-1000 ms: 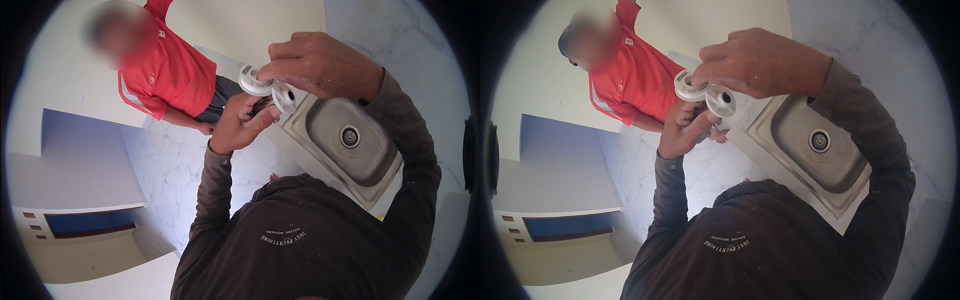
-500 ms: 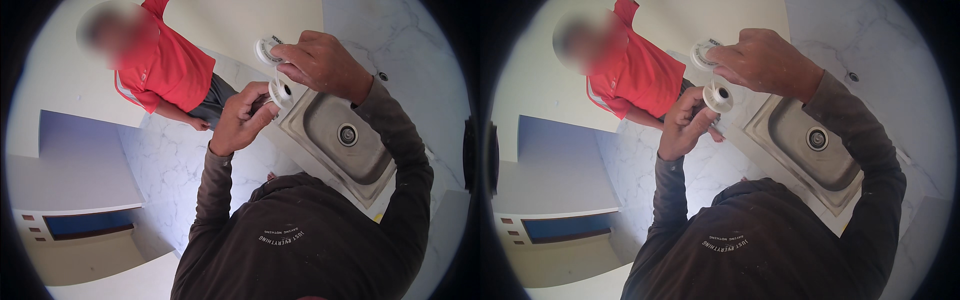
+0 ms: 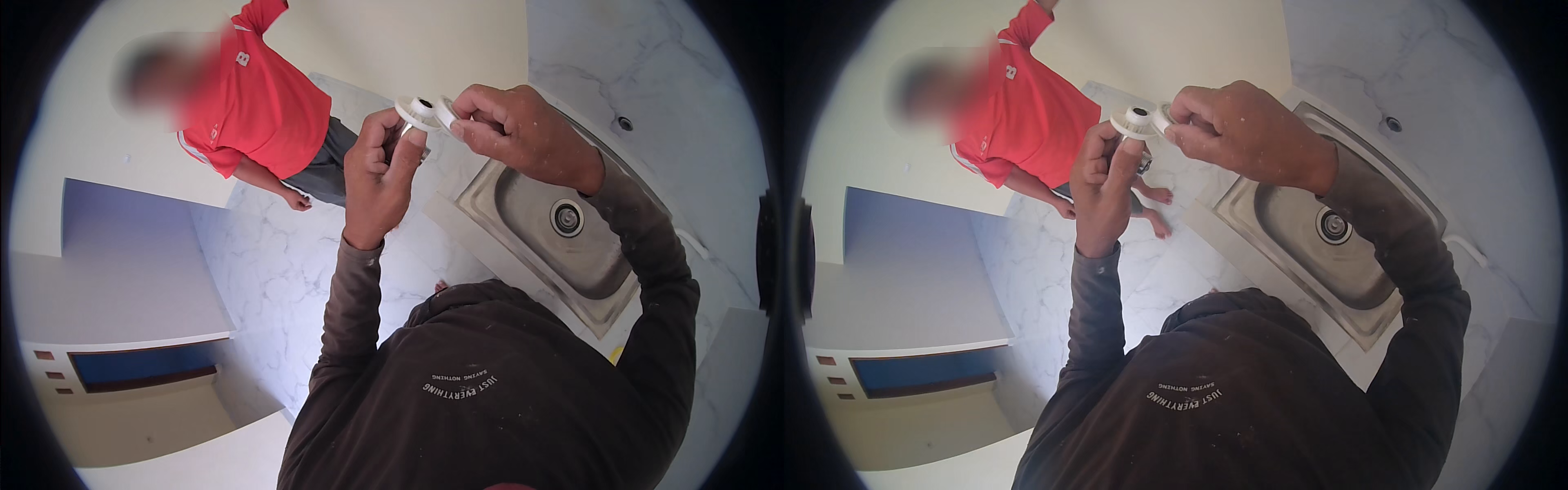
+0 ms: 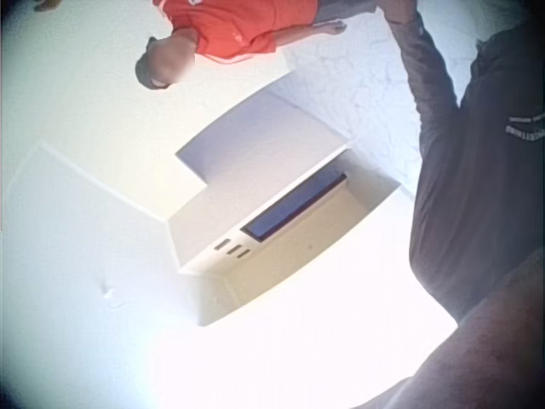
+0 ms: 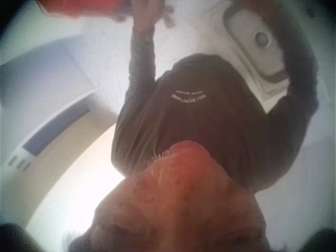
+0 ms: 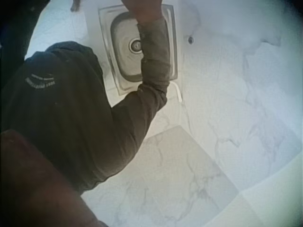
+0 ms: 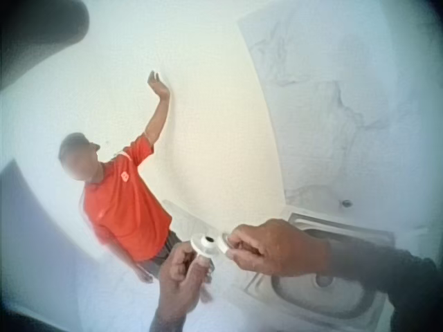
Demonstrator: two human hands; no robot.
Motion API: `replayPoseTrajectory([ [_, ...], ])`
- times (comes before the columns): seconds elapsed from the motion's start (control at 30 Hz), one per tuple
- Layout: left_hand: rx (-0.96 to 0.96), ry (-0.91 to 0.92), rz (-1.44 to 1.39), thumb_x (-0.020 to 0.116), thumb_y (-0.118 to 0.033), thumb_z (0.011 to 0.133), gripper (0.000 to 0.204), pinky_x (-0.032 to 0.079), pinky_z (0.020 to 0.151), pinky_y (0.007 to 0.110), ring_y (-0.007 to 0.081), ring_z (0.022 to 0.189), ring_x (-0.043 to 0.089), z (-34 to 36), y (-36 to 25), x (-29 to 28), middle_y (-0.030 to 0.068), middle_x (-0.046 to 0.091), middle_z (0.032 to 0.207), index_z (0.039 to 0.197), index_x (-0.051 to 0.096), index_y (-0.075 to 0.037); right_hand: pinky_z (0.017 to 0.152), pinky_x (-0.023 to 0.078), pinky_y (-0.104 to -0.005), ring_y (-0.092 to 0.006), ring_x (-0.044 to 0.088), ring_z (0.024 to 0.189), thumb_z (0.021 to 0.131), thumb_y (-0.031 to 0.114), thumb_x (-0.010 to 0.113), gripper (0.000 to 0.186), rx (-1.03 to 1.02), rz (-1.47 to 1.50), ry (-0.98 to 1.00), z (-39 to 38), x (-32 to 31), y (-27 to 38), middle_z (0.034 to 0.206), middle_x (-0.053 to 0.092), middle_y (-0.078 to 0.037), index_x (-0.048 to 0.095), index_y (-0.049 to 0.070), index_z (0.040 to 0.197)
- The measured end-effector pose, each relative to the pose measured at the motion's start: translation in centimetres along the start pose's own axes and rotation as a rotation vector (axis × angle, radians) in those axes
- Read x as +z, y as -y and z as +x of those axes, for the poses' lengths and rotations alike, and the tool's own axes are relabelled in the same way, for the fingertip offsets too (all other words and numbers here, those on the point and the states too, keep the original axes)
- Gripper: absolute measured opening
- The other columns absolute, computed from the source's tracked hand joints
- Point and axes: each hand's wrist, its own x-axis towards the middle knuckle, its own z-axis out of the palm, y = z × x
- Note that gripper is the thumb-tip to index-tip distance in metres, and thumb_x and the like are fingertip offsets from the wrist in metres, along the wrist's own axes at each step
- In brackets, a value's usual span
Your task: The person wraps thread seal tape around a pipe fitting, screws it into the sink, and attaches a faucet. He then turns on the water to test the installation.
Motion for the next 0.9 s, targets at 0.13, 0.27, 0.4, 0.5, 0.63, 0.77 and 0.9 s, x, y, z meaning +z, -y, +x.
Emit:
replayPoseTrajectory([
  [0.13,0.249,-0.046,0.487,0.070,-0.014,0.098,0.027,0.051,0.066,0.030,0.0149,0.076,0.065,1.1,-3.4,6.2,0.0061,0.067,0.091,0.119,0.059,-0.001,0.053,0.037,-0.0302,-0.0100,0.046,0.057,0.101,0.024,0.064,0.025,0.131,0.159,0.031,-2.6,-6.0,1.2,0.066,0.054,-0.001,0.064,0.000,0.094],
  [0.27,0.520,-0.111,0.917,0.073,-0.011,0.092,0.030,0.053,0.065,0.036,0.0273,0.074,0.067,3.7,-5.2,12.3,0.0107,0.068,0.092,0.117,0.060,-0.002,0.055,0.032,-0.0257,-0.0044,0.038,0.061,0.104,0.024,0.062,0.024,0.271,0.255,0.108,-4.2,-12.3,0.1,0.068,0.044,0.007,0.062,0.002,0.095],
  [0.4,0.294,-0.093,0.655,0.071,-0.016,0.098,0.028,0.050,0.065,0.030,0.0174,0.075,0.065,8.9,-4.2,15.8,0.0071,0.068,0.090,0.119,0.059,-0.002,0.054,0.031,-0.0265,-0.0050,0.038,0.061,0.103,0.026,0.063,0.025,0.225,0.229,0.106,-2.2,-17.9,-4.3,0.067,0.044,0.006,0.062,0.002,0.095],
  [0.5,0.108,-0.009,0.172,0.067,-0.020,0.102,0.028,0.047,0.064,0.025,0.0089,0.078,0.062,10.3,-3.8,17.7,0.0021,0.068,0.091,0.121,0.059,0.000,0.054,0.032,-0.0285,-0.0063,0.038,0.060,0.102,0.026,0.064,0.025,0.236,0.060,0.086,-2.5,-19.9,-6.1,0.065,0.044,0.005,0.061,0.002,0.094],
  [0.63,-0.047,0.056,-0.123,0.063,-0.024,0.106,0.029,0.044,0.063,0.020,0.0031,0.076,0.054,10.9,-4.8,20.6,-0.0013,0.066,0.091,0.123,0.060,0.000,0.055,0.043,-0.0368,-0.0222,0.053,0.054,0.098,0.030,0.066,0.028,0.108,-0.071,0.031,-4.7,-23.3,-6.5,0.063,0.060,-0.008,0.062,0.003,0.092],
  [0.77,-0.142,0.058,-0.216,0.062,-0.026,0.106,0.030,0.043,0.062,0.019,0.0020,0.076,0.054,15.1,-4.5,26.3,-0.0014,0.067,0.092,0.123,0.061,-0.001,0.057,0.045,-0.0406,-0.0268,0.059,0.056,0.098,0.028,0.066,0.025,0.054,-0.141,0.009,-5.5,-29.4,-9.4,0.066,0.065,-0.010,0.061,0.004,0.096],
  [0.9,-0.035,-0.022,0.048,0.065,-0.023,0.104,0.029,0.045,0.060,0.024,0.0056,0.076,0.059,19.5,-2.9,32.4,0.0005,0.068,0.091,0.121,0.061,-0.001,0.057,0.045,-0.0407,-0.0282,0.056,0.054,0.098,0.028,0.067,0.026,0.007,-0.200,0.006,-5.6,-34.9,-13.9,0.066,0.064,-0.011,0.062,0.003,0.093],
])
